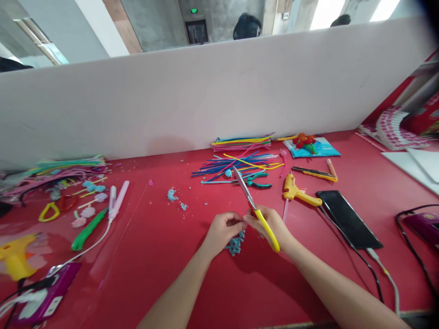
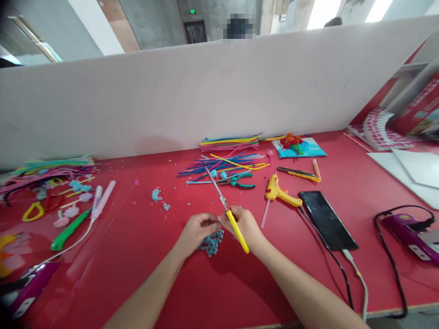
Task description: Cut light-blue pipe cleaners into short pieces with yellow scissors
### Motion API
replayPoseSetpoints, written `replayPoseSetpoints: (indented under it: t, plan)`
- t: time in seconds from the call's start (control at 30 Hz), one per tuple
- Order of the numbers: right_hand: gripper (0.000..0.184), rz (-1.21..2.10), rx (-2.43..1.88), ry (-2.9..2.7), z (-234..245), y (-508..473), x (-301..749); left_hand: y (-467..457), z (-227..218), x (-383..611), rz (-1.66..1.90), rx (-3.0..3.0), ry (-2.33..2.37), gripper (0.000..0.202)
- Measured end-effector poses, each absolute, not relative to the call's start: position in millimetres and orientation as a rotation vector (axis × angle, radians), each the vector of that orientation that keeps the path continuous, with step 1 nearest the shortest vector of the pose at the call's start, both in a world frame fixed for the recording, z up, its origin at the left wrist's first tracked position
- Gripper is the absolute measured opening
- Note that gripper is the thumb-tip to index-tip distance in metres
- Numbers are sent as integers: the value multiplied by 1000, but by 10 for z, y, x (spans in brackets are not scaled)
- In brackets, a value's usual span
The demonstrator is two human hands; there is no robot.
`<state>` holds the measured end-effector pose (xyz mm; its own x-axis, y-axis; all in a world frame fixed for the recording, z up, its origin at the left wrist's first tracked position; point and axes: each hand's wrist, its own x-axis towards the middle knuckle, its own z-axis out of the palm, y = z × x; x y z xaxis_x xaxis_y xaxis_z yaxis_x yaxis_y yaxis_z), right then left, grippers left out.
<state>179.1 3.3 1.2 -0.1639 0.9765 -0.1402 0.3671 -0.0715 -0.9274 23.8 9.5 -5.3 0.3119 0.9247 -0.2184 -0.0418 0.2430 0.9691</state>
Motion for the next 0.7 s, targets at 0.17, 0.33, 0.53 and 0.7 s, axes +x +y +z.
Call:
replayPoseSetpoints:
  t: [0.17, 0.33, 0.53, 0.7]
  plan:
    - [28, 1112, -1494, -1662, -18, 67, 1884, 131, -32, 192, 1046, 958, 1059, 14]
    - [29, 720, -1648, -2004, -51, 22, 1869, 197, -52, 115, 1275, 777, 1052, 14]
    - [31, 352, -1735, -2318, -113, -45, 1809, 251, -50, 25, 1426, 682, 1028, 11]
    - [32, 345, -1742, -2356, -177, -28, 1820, 246, -36, 11, 1455, 675, 1001, 12]
